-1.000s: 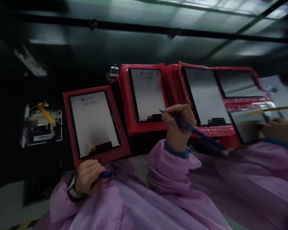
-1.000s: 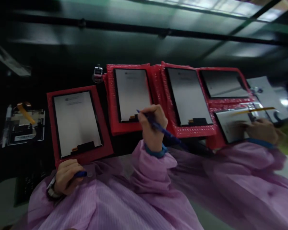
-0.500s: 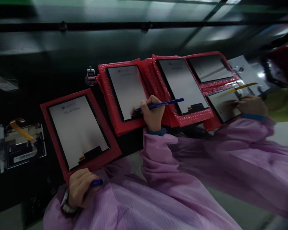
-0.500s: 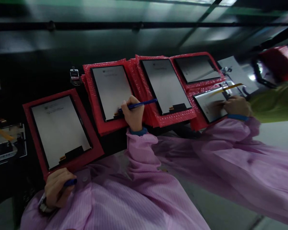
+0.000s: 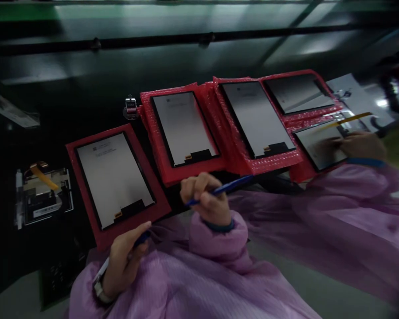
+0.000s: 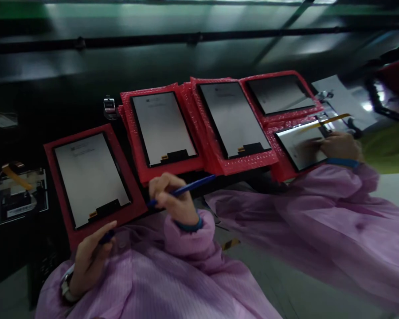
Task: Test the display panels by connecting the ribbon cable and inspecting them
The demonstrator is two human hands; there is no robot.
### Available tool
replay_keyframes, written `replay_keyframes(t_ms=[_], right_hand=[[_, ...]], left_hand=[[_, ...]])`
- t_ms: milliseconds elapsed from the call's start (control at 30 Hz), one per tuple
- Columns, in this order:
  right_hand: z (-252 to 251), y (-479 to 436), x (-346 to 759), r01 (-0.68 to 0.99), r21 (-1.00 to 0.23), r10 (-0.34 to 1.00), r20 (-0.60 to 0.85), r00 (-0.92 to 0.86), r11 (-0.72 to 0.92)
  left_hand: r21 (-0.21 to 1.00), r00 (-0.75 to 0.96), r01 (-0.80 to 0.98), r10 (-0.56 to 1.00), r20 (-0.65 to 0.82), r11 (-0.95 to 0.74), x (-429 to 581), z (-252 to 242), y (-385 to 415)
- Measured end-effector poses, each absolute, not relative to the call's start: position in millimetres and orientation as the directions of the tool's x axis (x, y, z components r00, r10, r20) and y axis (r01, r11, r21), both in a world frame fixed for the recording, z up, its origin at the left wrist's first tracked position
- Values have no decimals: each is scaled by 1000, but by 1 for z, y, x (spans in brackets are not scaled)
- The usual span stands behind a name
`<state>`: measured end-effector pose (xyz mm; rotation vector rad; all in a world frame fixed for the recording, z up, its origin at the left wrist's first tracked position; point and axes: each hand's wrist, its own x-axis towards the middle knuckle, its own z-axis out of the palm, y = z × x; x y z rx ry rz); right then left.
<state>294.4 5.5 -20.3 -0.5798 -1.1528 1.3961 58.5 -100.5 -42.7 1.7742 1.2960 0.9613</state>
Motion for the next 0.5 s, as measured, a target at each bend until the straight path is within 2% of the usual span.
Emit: replay_keyframes(t_ms=[67, 167, 333, 500], right_hand=[[-25, -12, 279, -479, -876, 896, 252, -366, 50], [-30, -25, 259, -486, -873, 904, 184, -385, -30], [-28, -30, 247, -421, -906, 886, 165, -434, -37], [-23, -41, 238, -251, -968, 872, 120, -474, -3]], left_hand=[[878, 285, 378, 940, 191, -293, 67, -39, -100], [885, 326, 335, 921, 213, -323, 73, -34, -98], [879, 324, 344, 920, 218, -330, 73, -31, -101], [916, 322, 328, 939, 121, -231, 75, -26, -102]])
